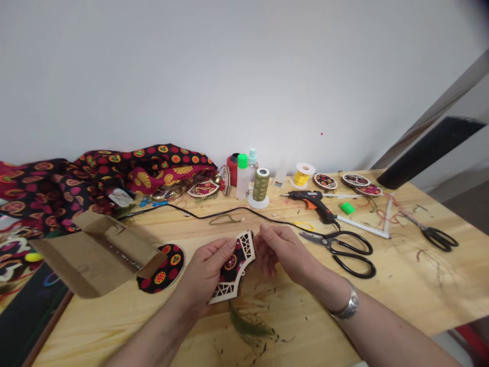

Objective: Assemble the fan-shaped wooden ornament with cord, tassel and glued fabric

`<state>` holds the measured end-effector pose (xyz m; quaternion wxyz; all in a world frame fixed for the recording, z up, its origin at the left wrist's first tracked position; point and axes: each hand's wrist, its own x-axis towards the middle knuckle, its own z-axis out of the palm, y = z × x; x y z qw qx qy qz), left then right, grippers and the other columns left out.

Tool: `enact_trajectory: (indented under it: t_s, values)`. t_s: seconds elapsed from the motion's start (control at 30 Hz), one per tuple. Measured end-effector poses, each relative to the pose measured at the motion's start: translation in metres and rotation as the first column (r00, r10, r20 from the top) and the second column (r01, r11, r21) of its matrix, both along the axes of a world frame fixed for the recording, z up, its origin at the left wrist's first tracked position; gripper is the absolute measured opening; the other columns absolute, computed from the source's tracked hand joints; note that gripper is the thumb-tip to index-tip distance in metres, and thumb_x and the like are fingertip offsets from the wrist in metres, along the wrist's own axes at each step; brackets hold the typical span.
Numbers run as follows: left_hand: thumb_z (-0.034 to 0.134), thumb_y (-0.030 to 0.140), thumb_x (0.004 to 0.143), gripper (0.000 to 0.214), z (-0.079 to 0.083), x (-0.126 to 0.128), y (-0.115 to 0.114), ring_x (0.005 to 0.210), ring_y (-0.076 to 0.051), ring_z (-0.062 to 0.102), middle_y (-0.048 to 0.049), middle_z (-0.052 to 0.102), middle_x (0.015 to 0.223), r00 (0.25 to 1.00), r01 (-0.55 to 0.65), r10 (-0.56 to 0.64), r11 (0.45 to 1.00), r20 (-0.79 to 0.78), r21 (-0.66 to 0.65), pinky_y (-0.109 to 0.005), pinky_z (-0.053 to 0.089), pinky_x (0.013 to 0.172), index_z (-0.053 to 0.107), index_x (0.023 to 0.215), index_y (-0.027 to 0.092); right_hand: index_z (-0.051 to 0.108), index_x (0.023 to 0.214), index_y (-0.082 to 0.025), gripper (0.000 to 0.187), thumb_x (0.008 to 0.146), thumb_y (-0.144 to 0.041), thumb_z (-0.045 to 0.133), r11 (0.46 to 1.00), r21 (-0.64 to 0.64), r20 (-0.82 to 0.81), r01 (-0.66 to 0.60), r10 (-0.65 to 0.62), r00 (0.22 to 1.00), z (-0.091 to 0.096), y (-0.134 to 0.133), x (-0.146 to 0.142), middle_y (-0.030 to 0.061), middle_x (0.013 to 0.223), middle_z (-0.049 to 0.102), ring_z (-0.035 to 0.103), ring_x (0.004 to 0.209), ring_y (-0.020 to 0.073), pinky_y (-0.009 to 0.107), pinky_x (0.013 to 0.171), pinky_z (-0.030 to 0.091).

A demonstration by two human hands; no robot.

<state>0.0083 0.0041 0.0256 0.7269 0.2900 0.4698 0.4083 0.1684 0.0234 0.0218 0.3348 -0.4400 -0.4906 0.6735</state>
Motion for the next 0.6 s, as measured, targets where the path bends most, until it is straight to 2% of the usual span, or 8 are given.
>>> enact_trajectory:
  t_s: [0.13, 0.3, 0.6]
  values:
    - [0.07, 0.037, 0.069, 0.027, -0.0036, 0.0005, -0.0026, 0.05, -0.011, 0.057, -0.0017, 0.067, 0.059, 0.999, 0.038, -0.037, 0.998, -0.04, 0.041, -0.02, 0.045, 0.05, 0.07, 0.081, 0.013, 0.051, 0.057, -0.015, 0.054, 0.08, -0.064, 0.044, 0.994, 0.082, 0.094, -0.07, 0.062, 0.994, 0.0027, -0.0019, 0.002, -0.0028, 0.044, 0.049, 0.045, 0.036, 0.0062, 0.017, 0.036, 0.033]
    - [0.067, 0.04, 0.072, 0.03, -0.0051, 0.0006, -0.0043, 0.05, -0.012, 0.056, -0.0012, 0.066, 0.06, 0.989, 0.11, -0.105, 0.993, -0.107, 0.045, -0.02, 0.044, 0.049, 0.069, 0.087, 0.014, 0.047, 0.051, -0.015, 0.048, 0.083, -0.05, 0.048, 0.986, 0.13, 0.245, -0.099, 0.065, 0.967, 0.0066, -0.0025, 0.0018, -0.0044, 0.043, 0.042, 0.036, 0.039, 0.0047, 0.018, 0.038, 0.025]
    - [0.067, 0.042, 0.071, 0.031, -0.0053, 0.0012, -0.0058, 0.049, -0.011, 0.056, -0.0008, 0.064, 0.058, 0.991, 0.104, -0.102, 0.994, -0.083, 0.024, -0.02, 0.044, 0.047, 0.07, 0.083, 0.014, 0.044, 0.052, -0.017, 0.044, 0.084, -0.047, 0.044, 0.986, 0.138, 0.24, -0.09, 0.054, 0.969, 0.004, -0.0053, -0.0015, -0.005, 0.044, 0.04, 0.032, 0.04, 0.0051, 0.02, 0.04, 0.024]
